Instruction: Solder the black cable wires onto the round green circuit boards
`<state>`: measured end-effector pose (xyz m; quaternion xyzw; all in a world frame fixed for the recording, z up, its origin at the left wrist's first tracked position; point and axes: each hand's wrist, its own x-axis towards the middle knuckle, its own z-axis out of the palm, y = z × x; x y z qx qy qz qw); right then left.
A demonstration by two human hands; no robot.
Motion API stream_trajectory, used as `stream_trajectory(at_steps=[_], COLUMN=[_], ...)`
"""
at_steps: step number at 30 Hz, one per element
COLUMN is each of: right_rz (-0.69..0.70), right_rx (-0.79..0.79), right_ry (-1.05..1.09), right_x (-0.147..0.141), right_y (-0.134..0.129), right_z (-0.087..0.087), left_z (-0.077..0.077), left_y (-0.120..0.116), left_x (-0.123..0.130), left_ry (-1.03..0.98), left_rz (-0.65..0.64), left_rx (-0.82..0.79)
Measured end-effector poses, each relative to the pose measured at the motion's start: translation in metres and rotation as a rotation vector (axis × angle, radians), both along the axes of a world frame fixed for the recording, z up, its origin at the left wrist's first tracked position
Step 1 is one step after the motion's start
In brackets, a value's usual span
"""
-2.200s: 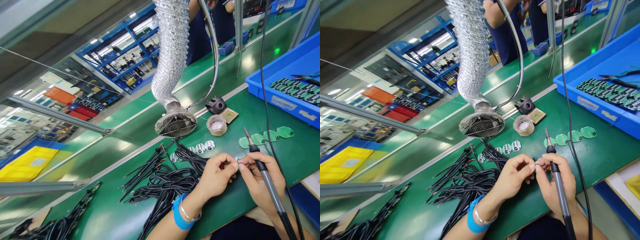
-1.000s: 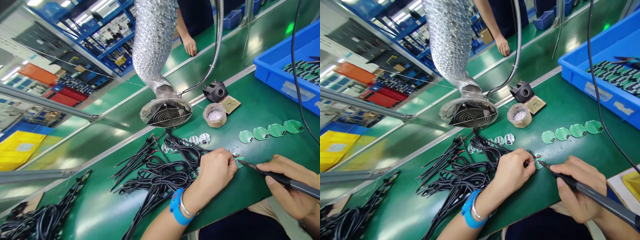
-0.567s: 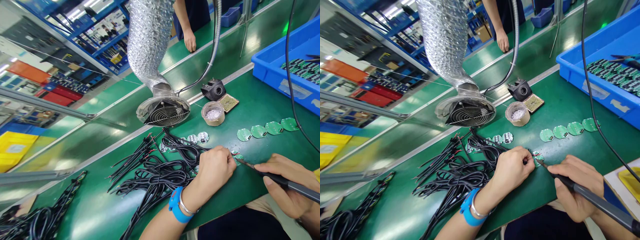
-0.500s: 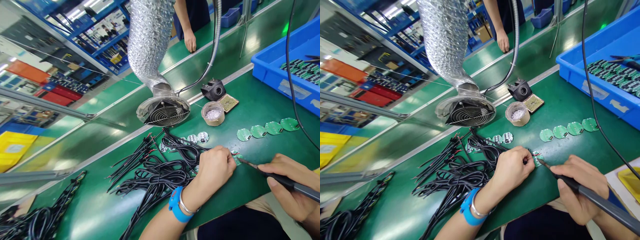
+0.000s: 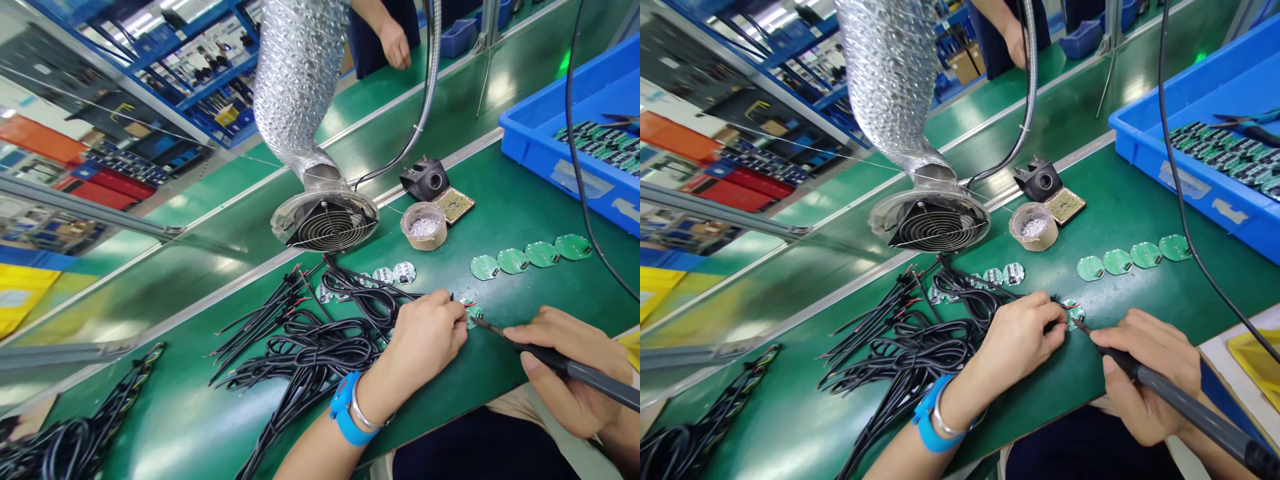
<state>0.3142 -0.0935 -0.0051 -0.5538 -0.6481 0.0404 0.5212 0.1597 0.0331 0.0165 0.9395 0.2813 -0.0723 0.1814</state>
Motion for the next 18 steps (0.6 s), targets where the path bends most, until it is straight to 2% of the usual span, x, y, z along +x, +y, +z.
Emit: stream_trajectory(at_steps=[6,14,18], right_rz=[0.004,-0.015,0.015], right_rx=[-0.014,-0.009,0.040], right_ry=[0.020,0.021,-0.003], right_x=[-0.001,-0.003,-0.003], right_y=[-0.001,-0.002,-0.006], right_z=[-0.005,-0.004,-0.012], left_z=[-0.005,-0.006,-0.006], left_y=[-0.002,-0.007,-0.007], left_x=[0.002,0.006,0.008], left_ry=[0.016,0.043,0.036], left_rz=[-0.012,0.068,0.114], left_rx=[0.041,0.052,0.028])
